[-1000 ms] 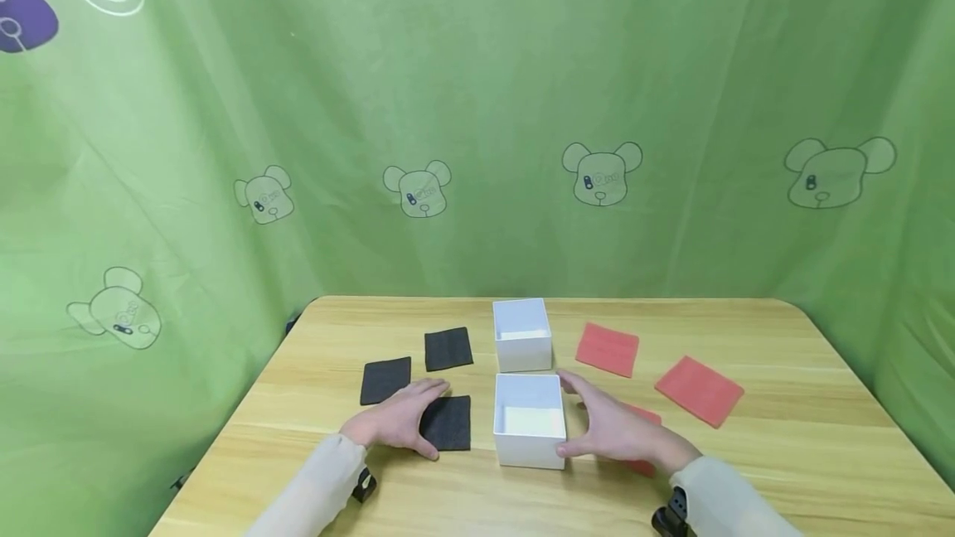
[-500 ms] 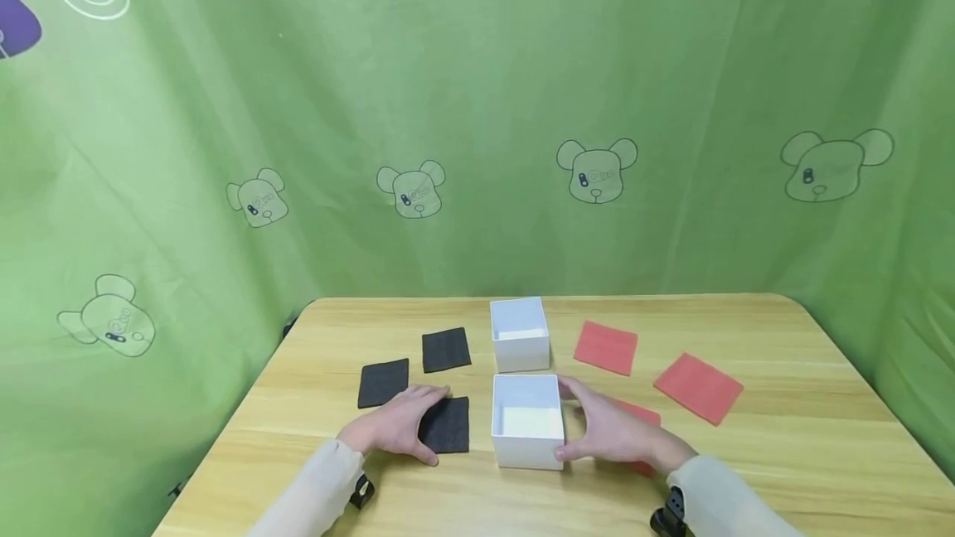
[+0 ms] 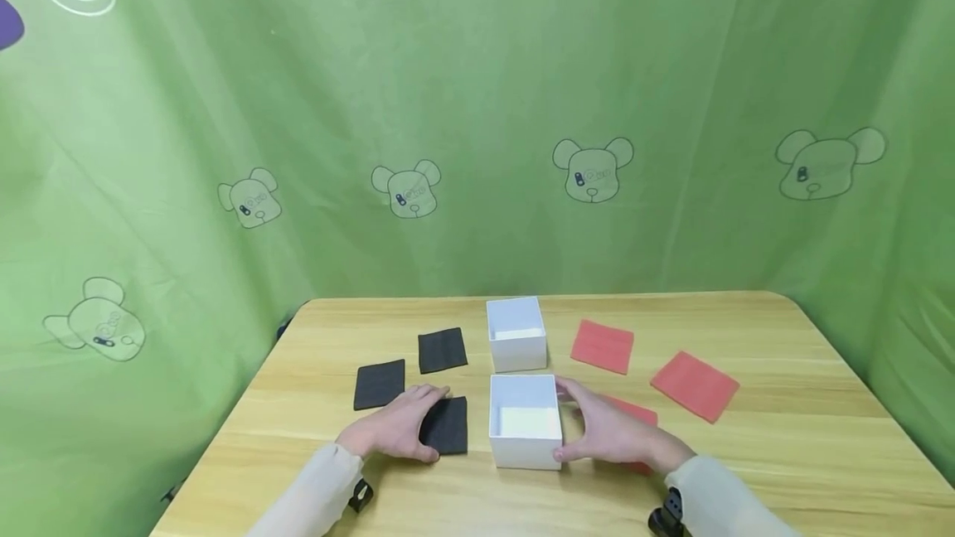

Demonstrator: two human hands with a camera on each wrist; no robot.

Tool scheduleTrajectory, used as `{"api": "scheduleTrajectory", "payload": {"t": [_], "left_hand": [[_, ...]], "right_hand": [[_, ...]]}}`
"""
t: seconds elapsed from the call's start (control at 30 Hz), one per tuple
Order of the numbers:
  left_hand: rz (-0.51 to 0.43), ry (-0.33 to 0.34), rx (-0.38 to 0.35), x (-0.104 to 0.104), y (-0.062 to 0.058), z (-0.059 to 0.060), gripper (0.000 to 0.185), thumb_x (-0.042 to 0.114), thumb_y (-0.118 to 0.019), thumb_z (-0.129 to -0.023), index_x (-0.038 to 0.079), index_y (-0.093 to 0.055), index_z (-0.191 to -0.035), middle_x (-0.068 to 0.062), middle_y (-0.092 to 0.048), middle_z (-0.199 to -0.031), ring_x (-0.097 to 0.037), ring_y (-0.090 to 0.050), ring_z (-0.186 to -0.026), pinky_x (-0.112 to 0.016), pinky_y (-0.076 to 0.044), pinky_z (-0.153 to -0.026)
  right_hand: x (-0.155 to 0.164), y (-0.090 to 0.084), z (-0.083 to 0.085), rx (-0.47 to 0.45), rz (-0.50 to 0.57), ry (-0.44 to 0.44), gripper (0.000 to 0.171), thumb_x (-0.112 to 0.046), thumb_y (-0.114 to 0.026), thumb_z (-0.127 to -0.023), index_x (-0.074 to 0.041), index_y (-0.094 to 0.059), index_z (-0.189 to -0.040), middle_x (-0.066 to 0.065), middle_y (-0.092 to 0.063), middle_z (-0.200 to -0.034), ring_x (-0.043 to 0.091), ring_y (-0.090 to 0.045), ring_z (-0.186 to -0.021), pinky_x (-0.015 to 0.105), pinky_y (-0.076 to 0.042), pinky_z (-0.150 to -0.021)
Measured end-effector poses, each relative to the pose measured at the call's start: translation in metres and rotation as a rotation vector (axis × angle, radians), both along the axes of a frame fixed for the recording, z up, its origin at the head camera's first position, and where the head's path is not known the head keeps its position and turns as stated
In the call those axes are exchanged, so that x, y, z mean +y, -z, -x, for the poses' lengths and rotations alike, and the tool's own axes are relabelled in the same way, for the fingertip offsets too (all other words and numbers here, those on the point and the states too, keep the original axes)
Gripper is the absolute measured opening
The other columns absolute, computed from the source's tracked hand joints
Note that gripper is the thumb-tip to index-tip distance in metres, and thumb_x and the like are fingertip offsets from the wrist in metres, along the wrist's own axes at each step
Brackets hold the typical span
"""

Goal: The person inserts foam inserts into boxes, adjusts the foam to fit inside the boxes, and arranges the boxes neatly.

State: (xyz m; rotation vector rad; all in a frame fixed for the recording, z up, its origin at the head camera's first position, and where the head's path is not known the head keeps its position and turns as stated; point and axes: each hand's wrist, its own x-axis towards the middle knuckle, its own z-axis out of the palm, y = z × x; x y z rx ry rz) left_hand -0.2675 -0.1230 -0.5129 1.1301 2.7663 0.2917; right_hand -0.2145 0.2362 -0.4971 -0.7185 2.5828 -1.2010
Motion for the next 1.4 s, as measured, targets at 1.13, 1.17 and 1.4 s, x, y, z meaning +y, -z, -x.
{"api": "scheduleTrajectory", "payload": {"t": [1.13, 1.17, 1.4], "left_hand": [[-0.278, 0.093, 0.030, 0.059, -0.065, -0.007, 0.082, 0.041, -0.067, -0.078, 0.009, -0.033, -0.145, -0.002, -0.041, -0.142, -0.014, -0.038, -0.126, -0.028, -0.034, -0.104], [-0.272, 0.104, 0.032, 0.061, -0.065, -0.008, 0.081, 0.041, -0.067, -0.079, 0.009, -0.033, -0.145, -0.003, -0.041, -0.142, -0.014, -0.037, -0.127, -0.027, -0.033, -0.104], [-0.247, 0.127, 0.047, 0.074, -0.066, -0.012, 0.080, 0.042, -0.067, -0.079, 0.008, -0.034, -0.144, -0.004, -0.043, -0.139, -0.014, -0.040, -0.125, -0.025, -0.034, -0.104]], "right_hand": [[0.005, 0.006, 0.010, -0.082, 0.117, -0.076, 0.108, -0.030, -0.082, -0.071, 0.011, -0.014, -0.144, 0.034, -0.031, -0.140, 0.047, -0.041, -0.122, 0.053, -0.038, -0.097], [0.005, 0.008, 0.010, -0.079, 0.112, -0.078, 0.107, -0.030, -0.082, -0.071, 0.010, -0.015, -0.144, 0.033, -0.033, -0.140, 0.046, -0.042, -0.123, 0.052, -0.038, -0.098], [0.000, 0.008, 0.013, -0.009, 0.036, -0.068, 0.106, -0.036, -0.082, -0.069, 0.004, -0.021, -0.145, 0.027, -0.037, -0.141, 0.042, -0.043, -0.123, 0.056, -0.035, -0.099]]}}
